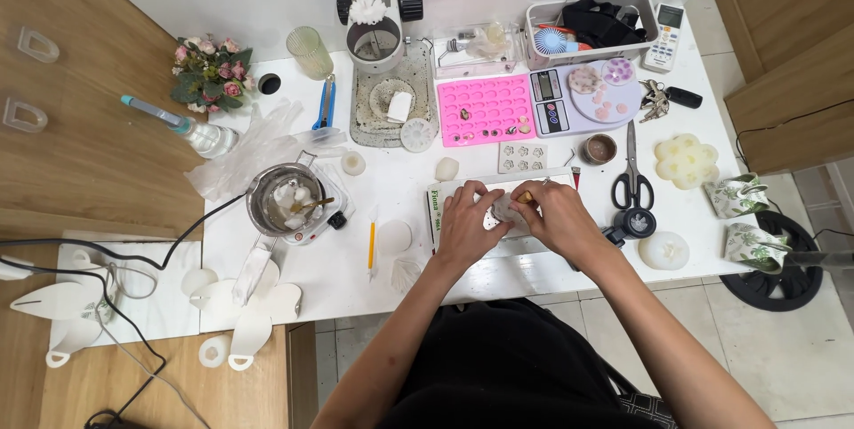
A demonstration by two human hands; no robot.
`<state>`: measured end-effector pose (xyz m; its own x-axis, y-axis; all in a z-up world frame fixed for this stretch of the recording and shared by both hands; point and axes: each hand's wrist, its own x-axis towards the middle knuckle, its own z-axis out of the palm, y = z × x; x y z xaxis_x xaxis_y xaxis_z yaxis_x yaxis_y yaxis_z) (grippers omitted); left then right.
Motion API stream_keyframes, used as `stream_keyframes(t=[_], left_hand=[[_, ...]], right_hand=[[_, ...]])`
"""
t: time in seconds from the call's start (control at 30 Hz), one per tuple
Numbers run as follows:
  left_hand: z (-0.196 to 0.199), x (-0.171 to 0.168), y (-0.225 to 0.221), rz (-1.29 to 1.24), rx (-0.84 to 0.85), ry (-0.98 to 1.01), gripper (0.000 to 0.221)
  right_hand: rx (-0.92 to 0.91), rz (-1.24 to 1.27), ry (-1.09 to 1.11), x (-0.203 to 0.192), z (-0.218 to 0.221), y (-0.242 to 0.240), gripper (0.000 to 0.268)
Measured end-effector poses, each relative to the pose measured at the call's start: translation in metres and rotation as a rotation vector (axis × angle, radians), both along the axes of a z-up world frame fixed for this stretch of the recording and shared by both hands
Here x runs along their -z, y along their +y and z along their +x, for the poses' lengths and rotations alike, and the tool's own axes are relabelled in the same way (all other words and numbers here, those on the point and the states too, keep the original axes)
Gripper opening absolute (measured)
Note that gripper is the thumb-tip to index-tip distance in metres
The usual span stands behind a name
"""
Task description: Creating decorative wax flowers using molds and finishing tools.
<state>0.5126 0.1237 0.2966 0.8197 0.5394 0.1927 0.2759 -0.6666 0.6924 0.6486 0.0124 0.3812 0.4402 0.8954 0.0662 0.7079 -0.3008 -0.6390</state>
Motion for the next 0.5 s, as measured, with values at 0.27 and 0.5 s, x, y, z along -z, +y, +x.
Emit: stream_keyframes(t=[0.27, 0.5], left_hand=[[0.001, 0.002, 0.0, 0.006, -0.005, 0.001, 0.059], [-0.01, -0.051, 0.008, -0.375, -0.016, -0.15, 0.089]], right_hand=[[0.06, -0.111, -0.034, -0.005, -0.004, 0.011, 0.021], [0.237, 0.167, 0.303, 0.012, 0.028, -0.022, 0.02]])
